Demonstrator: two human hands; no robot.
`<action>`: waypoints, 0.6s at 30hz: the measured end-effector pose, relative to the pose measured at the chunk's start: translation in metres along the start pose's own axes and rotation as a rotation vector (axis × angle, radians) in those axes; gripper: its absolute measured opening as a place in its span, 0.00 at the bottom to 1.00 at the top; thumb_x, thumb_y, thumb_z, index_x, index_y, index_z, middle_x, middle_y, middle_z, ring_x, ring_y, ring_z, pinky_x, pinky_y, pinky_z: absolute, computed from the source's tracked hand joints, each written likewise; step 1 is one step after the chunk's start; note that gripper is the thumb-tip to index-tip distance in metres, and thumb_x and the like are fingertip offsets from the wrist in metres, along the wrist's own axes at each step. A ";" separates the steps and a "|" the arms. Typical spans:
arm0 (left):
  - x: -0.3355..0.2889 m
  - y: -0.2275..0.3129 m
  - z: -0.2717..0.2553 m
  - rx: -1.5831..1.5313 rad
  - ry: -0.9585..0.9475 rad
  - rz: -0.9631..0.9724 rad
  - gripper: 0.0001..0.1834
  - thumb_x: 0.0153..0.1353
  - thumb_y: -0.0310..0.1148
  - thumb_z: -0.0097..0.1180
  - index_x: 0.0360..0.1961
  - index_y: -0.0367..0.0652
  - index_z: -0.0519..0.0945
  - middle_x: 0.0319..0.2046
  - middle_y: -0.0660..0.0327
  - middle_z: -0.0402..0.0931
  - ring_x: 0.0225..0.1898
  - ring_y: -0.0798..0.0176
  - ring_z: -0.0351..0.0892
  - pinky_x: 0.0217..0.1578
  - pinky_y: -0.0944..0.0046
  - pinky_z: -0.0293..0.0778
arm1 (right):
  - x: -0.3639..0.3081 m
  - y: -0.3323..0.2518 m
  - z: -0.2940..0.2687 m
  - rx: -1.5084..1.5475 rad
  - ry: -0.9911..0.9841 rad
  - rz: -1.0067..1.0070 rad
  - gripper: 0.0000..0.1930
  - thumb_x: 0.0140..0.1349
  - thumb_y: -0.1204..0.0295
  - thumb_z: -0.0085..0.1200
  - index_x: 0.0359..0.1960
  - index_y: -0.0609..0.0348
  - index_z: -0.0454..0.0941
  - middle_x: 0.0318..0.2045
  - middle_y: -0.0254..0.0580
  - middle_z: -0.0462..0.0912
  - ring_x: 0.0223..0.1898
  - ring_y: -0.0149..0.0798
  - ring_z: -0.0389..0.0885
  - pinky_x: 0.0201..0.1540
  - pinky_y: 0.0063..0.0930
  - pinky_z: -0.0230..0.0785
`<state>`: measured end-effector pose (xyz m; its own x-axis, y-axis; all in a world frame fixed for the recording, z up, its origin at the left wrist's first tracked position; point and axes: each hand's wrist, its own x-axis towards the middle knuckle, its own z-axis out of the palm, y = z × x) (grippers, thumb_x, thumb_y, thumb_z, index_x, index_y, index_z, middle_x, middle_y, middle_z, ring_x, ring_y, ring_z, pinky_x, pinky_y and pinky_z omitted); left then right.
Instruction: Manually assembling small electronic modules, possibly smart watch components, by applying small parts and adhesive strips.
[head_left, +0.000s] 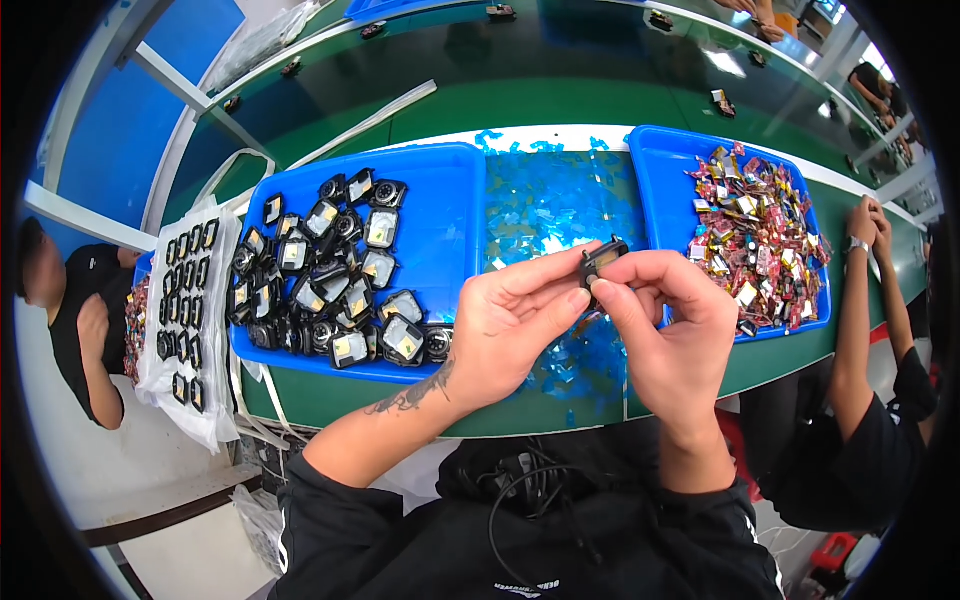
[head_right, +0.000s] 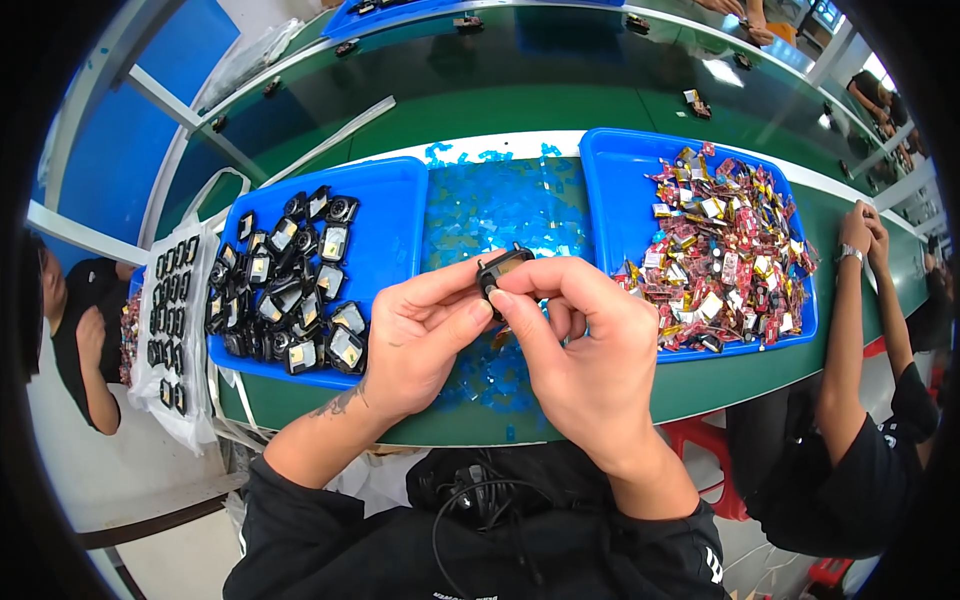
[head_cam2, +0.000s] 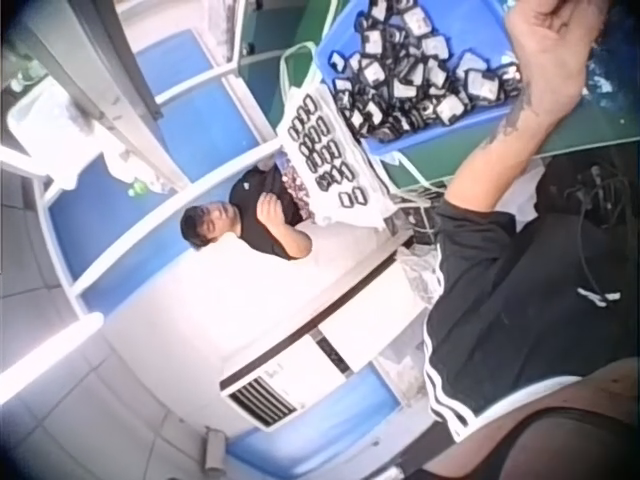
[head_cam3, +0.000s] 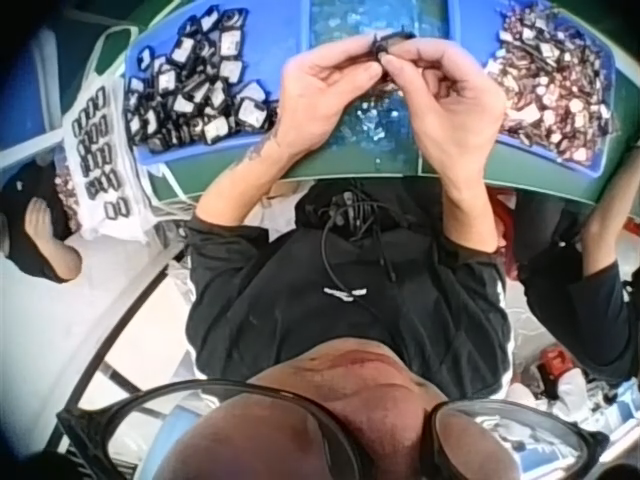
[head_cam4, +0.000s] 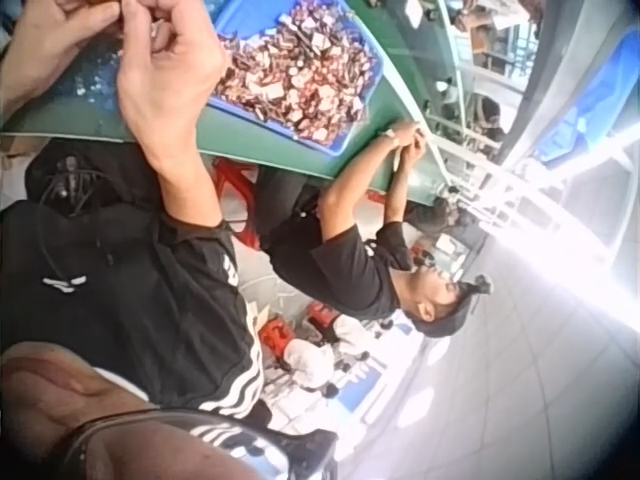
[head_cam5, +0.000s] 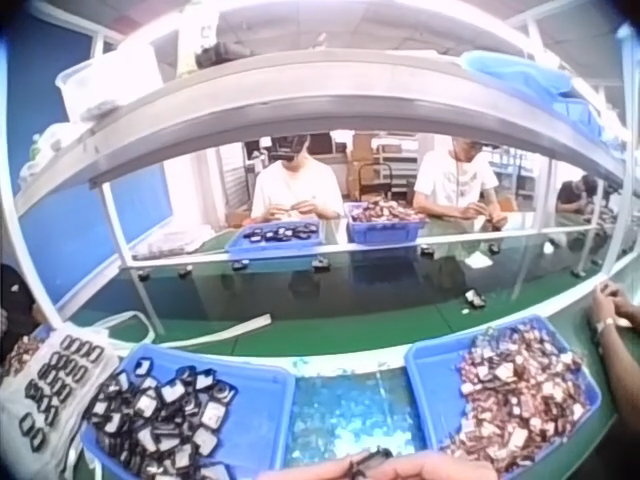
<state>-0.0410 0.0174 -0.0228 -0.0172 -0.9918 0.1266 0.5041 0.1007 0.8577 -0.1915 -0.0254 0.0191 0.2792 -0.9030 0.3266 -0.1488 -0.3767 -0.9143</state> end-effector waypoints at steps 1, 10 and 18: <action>0.000 0.000 0.000 0.001 -0.001 -0.002 0.23 0.66 0.19 0.51 0.62 0.27 0.67 0.57 0.51 0.73 0.56 0.62 0.74 0.57 0.65 0.73 | 0.000 -0.001 -0.001 -0.017 -0.015 -0.004 0.03 0.54 0.83 0.62 0.30 0.64 0.81 0.24 0.32 0.81 0.19 0.19 0.63 0.20 0.17 0.56; -0.004 -0.003 -0.001 0.048 -0.008 -0.016 0.22 0.65 0.18 0.52 0.60 0.26 0.69 0.58 0.48 0.72 0.58 0.62 0.72 0.58 0.64 0.72 | 0.003 -0.003 -0.006 -0.072 -0.044 -0.032 0.04 0.51 0.82 0.63 0.27 0.62 0.80 0.24 0.35 0.83 0.18 0.25 0.68 0.22 0.20 0.60; -0.006 -0.006 0.000 0.065 0.019 0.007 0.21 0.65 0.21 0.53 0.59 0.24 0.69 0.53 0.46 0.75 0.54 0.57 0.76 0.56 0.57 0.74 | -0.001 -0.004 -0.007 -0.257 0.036 -0.146 0.11 0.45 0.81 0.66 0.20 0.56 0.73 0.18 0.32 0.75 0.22 0.34 0.71 0.27 0.27 0.61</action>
<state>-0.0440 0.0229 -0.0290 0.0032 -0.9923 0.1240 0.4474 0.1123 0.8873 -0.1976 -0.0242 0.0238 0.2819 -0.8404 0.4629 -0.3463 -0.5391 -0.7678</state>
